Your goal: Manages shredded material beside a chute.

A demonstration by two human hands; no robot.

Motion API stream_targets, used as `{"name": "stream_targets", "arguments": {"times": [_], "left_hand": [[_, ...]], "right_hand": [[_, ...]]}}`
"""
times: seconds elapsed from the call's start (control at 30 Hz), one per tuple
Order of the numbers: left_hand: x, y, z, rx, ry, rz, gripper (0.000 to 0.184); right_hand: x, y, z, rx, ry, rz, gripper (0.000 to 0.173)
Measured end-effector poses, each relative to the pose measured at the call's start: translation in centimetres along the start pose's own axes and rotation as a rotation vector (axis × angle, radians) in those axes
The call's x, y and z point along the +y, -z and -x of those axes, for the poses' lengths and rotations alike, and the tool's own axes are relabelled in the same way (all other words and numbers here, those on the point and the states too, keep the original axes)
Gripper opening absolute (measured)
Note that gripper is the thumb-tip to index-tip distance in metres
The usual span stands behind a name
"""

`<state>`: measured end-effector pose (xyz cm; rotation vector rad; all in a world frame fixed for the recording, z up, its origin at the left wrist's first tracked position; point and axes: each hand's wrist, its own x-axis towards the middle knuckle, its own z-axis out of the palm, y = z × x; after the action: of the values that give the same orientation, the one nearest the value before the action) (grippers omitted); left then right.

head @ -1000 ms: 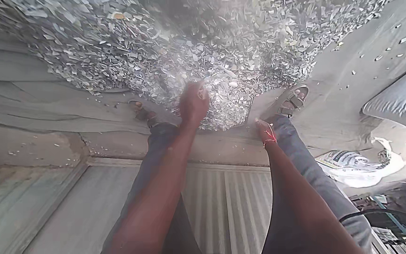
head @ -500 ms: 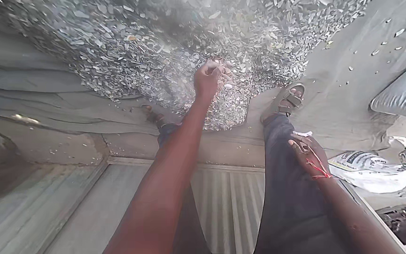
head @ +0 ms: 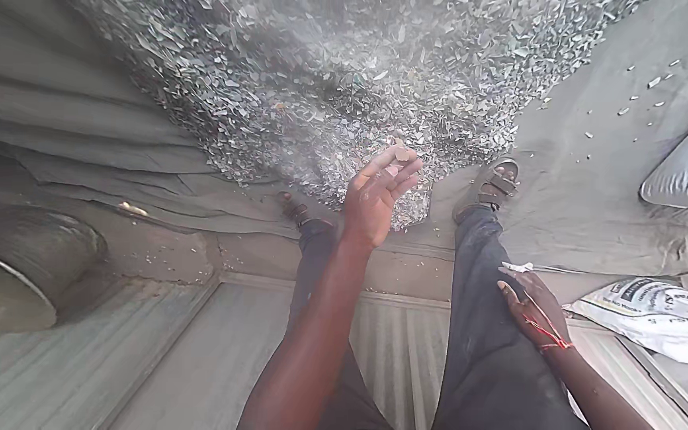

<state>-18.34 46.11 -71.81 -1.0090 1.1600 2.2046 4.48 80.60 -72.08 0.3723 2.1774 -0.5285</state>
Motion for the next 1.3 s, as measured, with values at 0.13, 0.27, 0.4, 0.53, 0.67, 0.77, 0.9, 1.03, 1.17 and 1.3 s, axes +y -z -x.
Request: {"name": "stream_targets", "arguments": {"times": [0.13, 0.27, 0.4, 0.53, 0.67, 0.77, 0.9, 1.03, 1.17, 1.3], "left_hand": [[0.6, -0.5, 0.8, -0.025, 0.012, 0.031, 0.044], [1.4, -1.2, 1.3, 0.110, -0.073, -0.338, 0.025], [0.4, 2.1, 1.1, 0.224, -0.466, -1.216, 0.022], [-0.3, 4.0, 1.8, 0.233, -0.311, -0.705, 0.021], [-0.9, 4.3, 2.3, 0.265, -0.120, -0.430, 0.028], [-1.1, 3.9, 2.6, 0.254, -0.003, -0.288, 0.028], [-0.9, 3.4, 3.1, 0.142, 0.055, -0.228, 0.029], [-0.3, 3.5, 3.1, 0.221, 0.036, -0.166, 0.030], [1.3, 5.3, 3.1, 0.364, -0.024, -0.034, 0.031], [4.7, 9.4, 3.0, 0.427, -0.171, 0.183, 0.047]], "right_hand": [[0.0, 0.5, 2.0, 0.066, 0.005, -0.032, 0.045], [-0.7, 0.6, 5.5, 0.055, 0.079, 0.022, 0.050], [-1.7, -0.5, 6.4, 0.066, 0.099, 0.133, 0.048], [-3.0, -1.0, 4.8, -0.038, 0.089, 0.232, 0.043], [-2.5, -1.1, 5.1, -0.020, 0.121, 0.224, 0.041], [-2.7, -1.3, 4.9, -0.020, 0.122, 0.216, 0.040], [-2.9, -1.4, 4.7, -0.068, 0.104, 0.236, 0.037], [-3.2, -1.6, 4.4, -0.107, 0.081, 0.272, 0.035], [-3.3, -1.8, 4.3, -0.097, 0.083, 0.282, 0.036], [-3.4, -2.0, 4.4, -0.098, 0.067, 0.285, 0.035]]}}
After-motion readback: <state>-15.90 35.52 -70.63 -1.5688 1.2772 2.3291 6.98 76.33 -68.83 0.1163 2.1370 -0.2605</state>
